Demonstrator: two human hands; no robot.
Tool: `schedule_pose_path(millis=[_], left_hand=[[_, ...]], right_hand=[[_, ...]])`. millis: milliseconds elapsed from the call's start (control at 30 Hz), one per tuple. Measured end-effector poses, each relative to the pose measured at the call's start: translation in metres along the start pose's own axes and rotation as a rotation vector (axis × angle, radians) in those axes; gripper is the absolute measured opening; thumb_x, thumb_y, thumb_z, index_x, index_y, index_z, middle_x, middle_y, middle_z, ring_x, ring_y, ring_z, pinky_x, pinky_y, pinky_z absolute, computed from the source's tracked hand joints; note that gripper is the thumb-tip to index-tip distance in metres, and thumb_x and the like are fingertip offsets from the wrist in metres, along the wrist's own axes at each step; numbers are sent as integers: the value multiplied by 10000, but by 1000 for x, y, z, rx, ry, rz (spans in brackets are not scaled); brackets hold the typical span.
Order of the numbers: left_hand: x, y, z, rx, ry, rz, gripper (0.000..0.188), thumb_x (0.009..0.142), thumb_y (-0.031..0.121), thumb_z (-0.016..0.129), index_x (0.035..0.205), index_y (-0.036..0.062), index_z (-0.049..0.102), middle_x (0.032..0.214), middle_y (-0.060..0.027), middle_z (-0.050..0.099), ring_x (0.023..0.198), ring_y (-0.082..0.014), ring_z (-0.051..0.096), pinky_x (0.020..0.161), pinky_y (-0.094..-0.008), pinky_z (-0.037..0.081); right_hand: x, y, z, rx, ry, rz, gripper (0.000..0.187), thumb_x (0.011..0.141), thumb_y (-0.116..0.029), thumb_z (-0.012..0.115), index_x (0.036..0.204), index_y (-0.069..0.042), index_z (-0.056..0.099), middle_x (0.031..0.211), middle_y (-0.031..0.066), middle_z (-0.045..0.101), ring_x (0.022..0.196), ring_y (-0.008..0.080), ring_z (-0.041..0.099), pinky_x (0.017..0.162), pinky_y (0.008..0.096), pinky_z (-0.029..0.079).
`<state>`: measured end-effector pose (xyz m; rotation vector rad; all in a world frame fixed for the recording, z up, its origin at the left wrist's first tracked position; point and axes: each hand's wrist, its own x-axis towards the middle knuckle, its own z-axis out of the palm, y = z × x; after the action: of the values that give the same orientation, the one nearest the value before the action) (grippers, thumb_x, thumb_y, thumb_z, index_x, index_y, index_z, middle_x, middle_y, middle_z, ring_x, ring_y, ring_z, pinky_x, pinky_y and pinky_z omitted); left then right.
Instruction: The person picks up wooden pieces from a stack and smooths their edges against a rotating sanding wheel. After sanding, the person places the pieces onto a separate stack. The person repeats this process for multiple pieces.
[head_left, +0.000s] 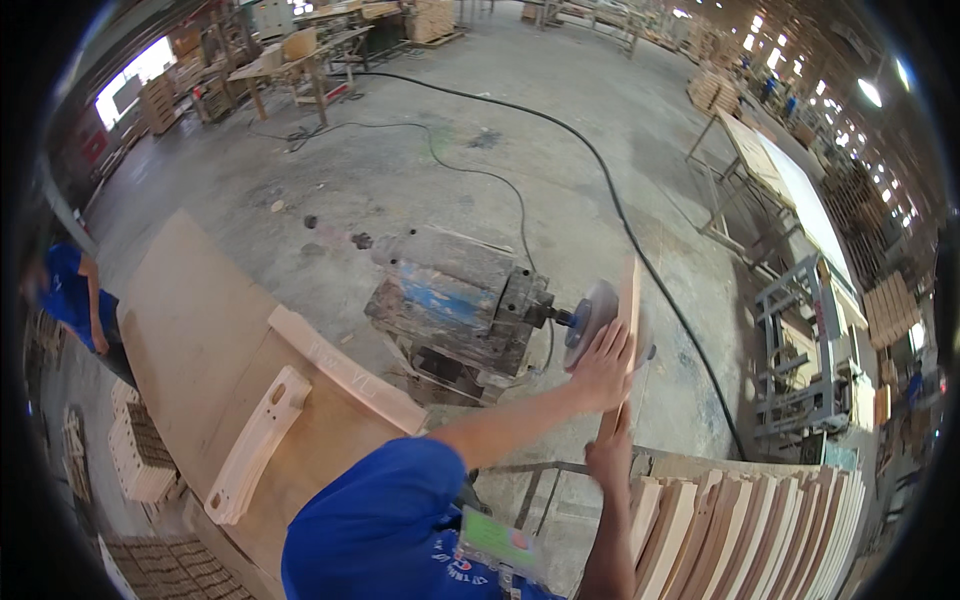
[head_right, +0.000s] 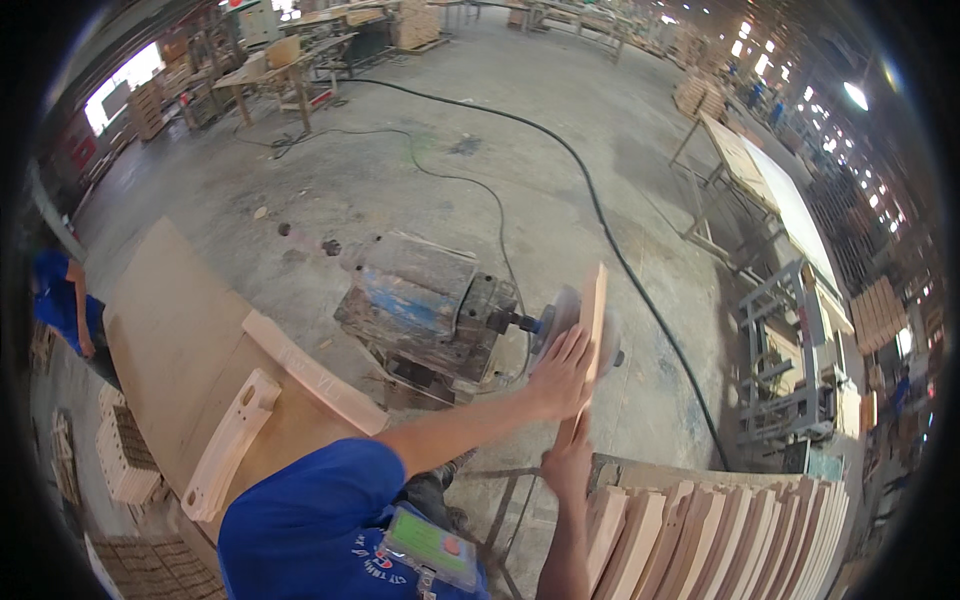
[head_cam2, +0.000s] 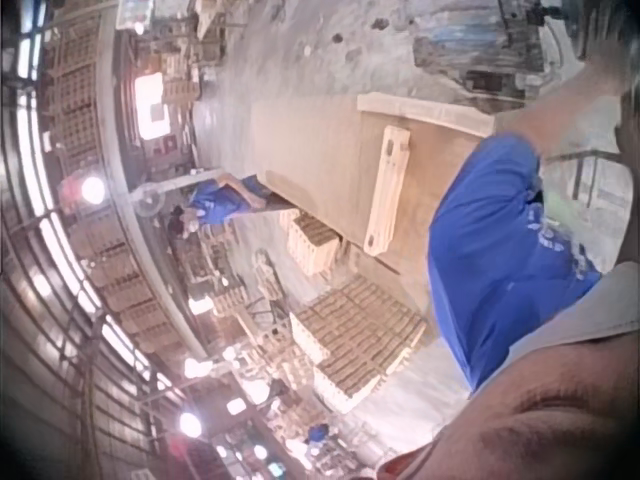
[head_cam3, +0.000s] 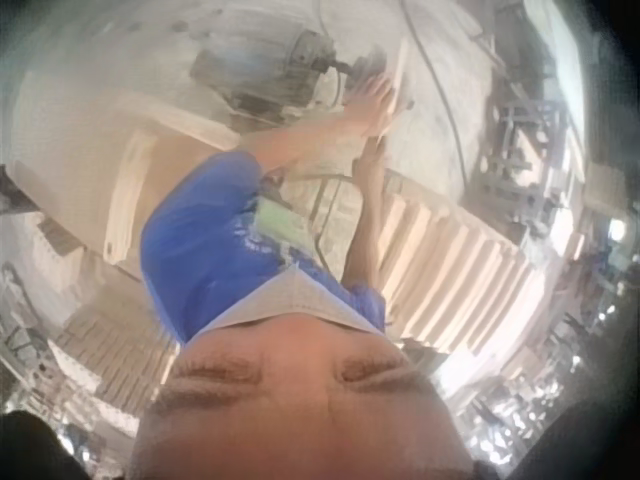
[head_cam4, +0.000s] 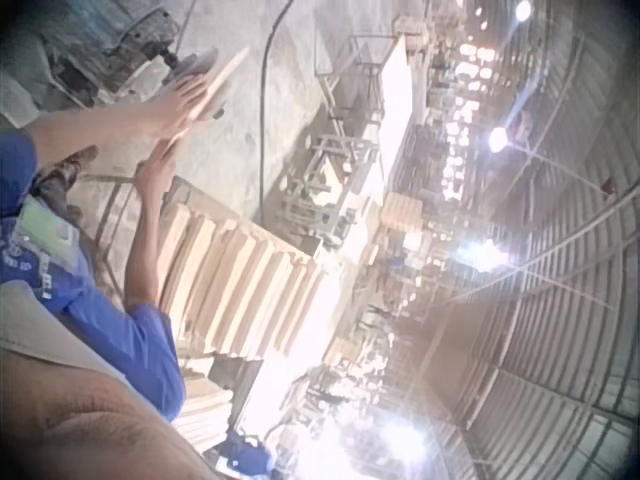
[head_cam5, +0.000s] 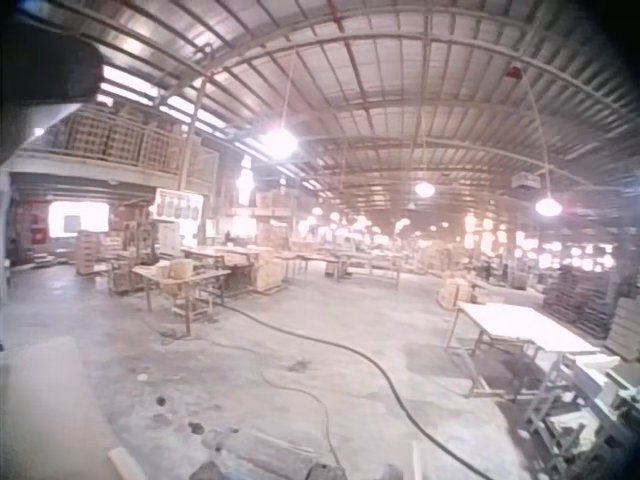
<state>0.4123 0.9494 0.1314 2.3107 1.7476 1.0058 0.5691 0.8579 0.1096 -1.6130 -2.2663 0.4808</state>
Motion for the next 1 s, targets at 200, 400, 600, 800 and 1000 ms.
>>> schedule_pose_path(millis=[200, 400, 600, 800, 1000], left_hand=[[-10, -24, -1, 84, -148, -56, 754, 1031, 355, 503, 1559, -164, 359, 1683, -344, 270, 1614, -463, 155, 1323, -547, 127], [-150, 52, 9, -280, -252, 91, 738, 1014, 277, 524, 1580, -156, 331, 1699, -379, 171, 1613, -509, 133, 1331, -559, 132], [14, 0, 18, -147, -31, 87, 695, 979, 277, 565, 1531, -123, 428, 1681, -316, 305, 1605, -475, 199, 1324, -541, 167], [2, 2, 18, 24, -257, 106, 686, 984, 317, 551, 1507, -118, 466, 1664, -257, 371, 1609, -416, 226, 1324, -522, 169], [-113, 67, 1, -183, -230, 264, 689, 899, 279, 634, 1462, -103, 525, 1623, -259, 420, 1572, -455, 272, 1305, -589, 207]], right_hand=[[26, -40, 4, -242, -25, 180, 970, 859, 0, 660, 1702, -125, 197, 1162, 367, 550, 948, 531, 628, 821, 561, 532], [-120, 15, 47, -271, 99, -94, 1010, 824, -164, 769, 1669, -29, 233, 1435, 238, 538, 1114, 337, 622, 870, 416, 522], [-3, 29, 12, 1379, -398, 381, 672, 879, -188, 734, 1460, 45, 491, 1176, 154, 671, 953, 274, 701, 763, 426, 599], [-20, -9, 34, 2301, -365, 268, 633, 880, -246, 714, 1422, 26, 533, 1272, 159, 657, 1013, 270, 700, 898, 421, 583], [-152, 16, 26, 1782, -316, 342, 658, 872, -299, 742, 1390, 48, 532, 1056, 156, 665, 889, 321, 686, 816, 467, 567]])
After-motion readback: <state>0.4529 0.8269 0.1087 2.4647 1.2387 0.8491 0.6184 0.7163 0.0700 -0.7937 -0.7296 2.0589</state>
